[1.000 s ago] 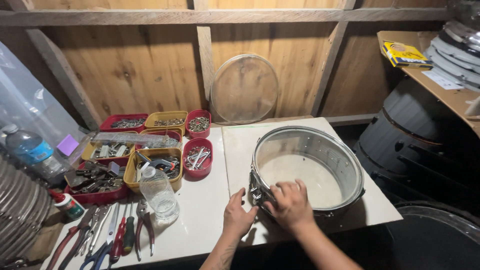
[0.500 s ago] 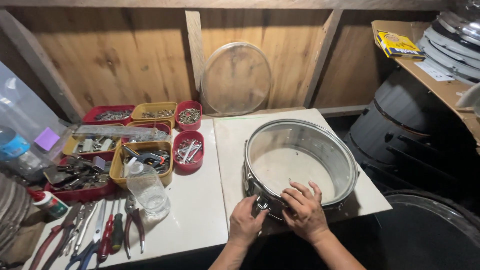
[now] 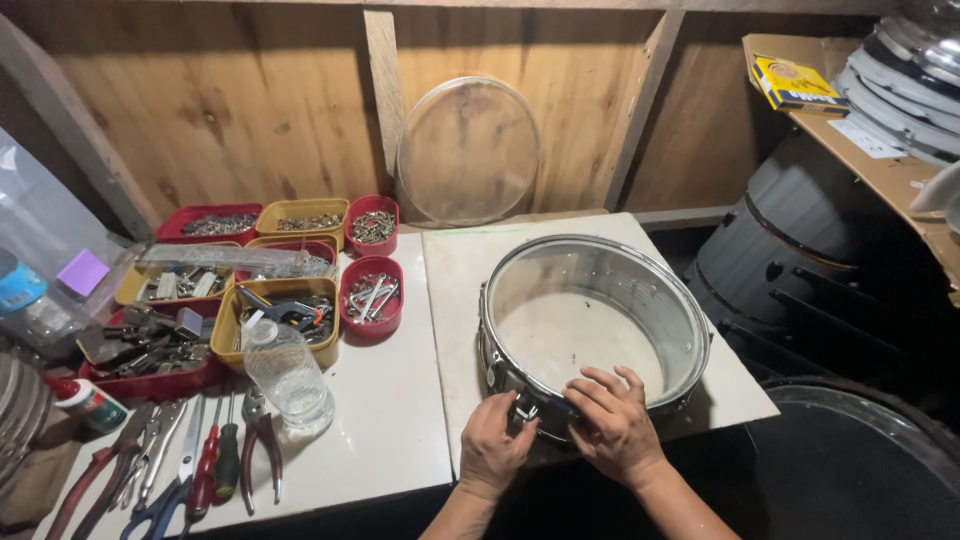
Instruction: The person taps and presses on the drumhead of a snare drum, then flips the drum over to work on the hardware. They manipulate the tension rods and lugs on the shell, adjusting the drum's tuning mechanism.
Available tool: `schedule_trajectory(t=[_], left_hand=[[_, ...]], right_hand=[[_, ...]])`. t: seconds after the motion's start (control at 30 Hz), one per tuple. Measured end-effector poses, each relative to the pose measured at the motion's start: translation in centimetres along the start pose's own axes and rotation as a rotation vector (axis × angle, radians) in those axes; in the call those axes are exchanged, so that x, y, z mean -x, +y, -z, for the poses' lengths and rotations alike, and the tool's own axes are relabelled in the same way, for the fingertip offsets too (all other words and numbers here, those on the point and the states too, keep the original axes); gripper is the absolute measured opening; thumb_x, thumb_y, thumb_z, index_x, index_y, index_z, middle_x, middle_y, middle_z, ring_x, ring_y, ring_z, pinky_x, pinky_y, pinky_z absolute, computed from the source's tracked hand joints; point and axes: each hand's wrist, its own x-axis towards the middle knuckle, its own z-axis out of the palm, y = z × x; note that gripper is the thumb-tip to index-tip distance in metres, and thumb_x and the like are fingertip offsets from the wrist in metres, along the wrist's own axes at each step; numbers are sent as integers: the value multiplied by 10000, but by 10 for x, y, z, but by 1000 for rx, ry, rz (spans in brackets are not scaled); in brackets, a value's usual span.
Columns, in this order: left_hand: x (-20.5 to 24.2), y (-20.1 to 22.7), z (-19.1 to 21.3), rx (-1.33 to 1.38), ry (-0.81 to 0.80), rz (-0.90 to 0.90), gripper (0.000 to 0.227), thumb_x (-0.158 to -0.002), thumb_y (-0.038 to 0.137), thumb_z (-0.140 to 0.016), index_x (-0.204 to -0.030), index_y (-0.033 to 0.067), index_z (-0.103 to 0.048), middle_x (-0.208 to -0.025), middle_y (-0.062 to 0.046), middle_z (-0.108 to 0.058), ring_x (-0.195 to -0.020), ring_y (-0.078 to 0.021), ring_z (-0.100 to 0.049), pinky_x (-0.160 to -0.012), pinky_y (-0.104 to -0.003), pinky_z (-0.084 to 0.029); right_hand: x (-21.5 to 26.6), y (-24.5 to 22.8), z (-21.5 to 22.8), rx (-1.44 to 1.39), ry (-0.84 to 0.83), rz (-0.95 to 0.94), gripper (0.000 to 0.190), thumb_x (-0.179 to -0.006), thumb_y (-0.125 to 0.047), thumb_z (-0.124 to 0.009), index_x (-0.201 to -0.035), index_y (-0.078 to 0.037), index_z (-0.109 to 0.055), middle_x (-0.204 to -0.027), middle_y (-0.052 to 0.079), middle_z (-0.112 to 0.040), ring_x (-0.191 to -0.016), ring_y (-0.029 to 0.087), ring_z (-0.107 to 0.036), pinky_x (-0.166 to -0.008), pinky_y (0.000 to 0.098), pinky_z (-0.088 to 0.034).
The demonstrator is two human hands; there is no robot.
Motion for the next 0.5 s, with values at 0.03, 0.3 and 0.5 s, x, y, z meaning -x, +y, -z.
schedule_trajectory(t=[0.03, 0.3, 0.5], left_hand=[[2, -3, -3, 7, -10, 6, 427, -862, 295, -805, -1146, 0, -681, -1049, -165, -734, -948, -315, -711, -880, -395, -583], [8, -7, -5, 27, -51, 50, 439, -848, 290, -804, -1158, 3, -686, -1068, -167, -733, -967, -323, -709, -875, -404, -577], [13, -4, -8, 6, -48, 82, 422, -826, 250, -783, -1151, 5, -673, -1052, -161, -723, -968, -321, -691, -886, -402, -569]], right_hand=[[-1, 1, 0, 1, -3, -1, 320, -825, -256, -738, -1124, -146, -703, -1147, -16, -727, -1167, 250, -651, -1128, 484, -286], [1, 0, -1, -4, 9, 4, 318, -818, -245, -738, -1119, -144, -711, -1141, -11, -725, -1165, 239, -654, -1129, 479, -296], [2, -1, 0, -3, -1, -4, 322, -816, -244, -729, -1121, -142, -701, -1144, -7, -721, -1167, 239, -649, -1125, 472, -297]])
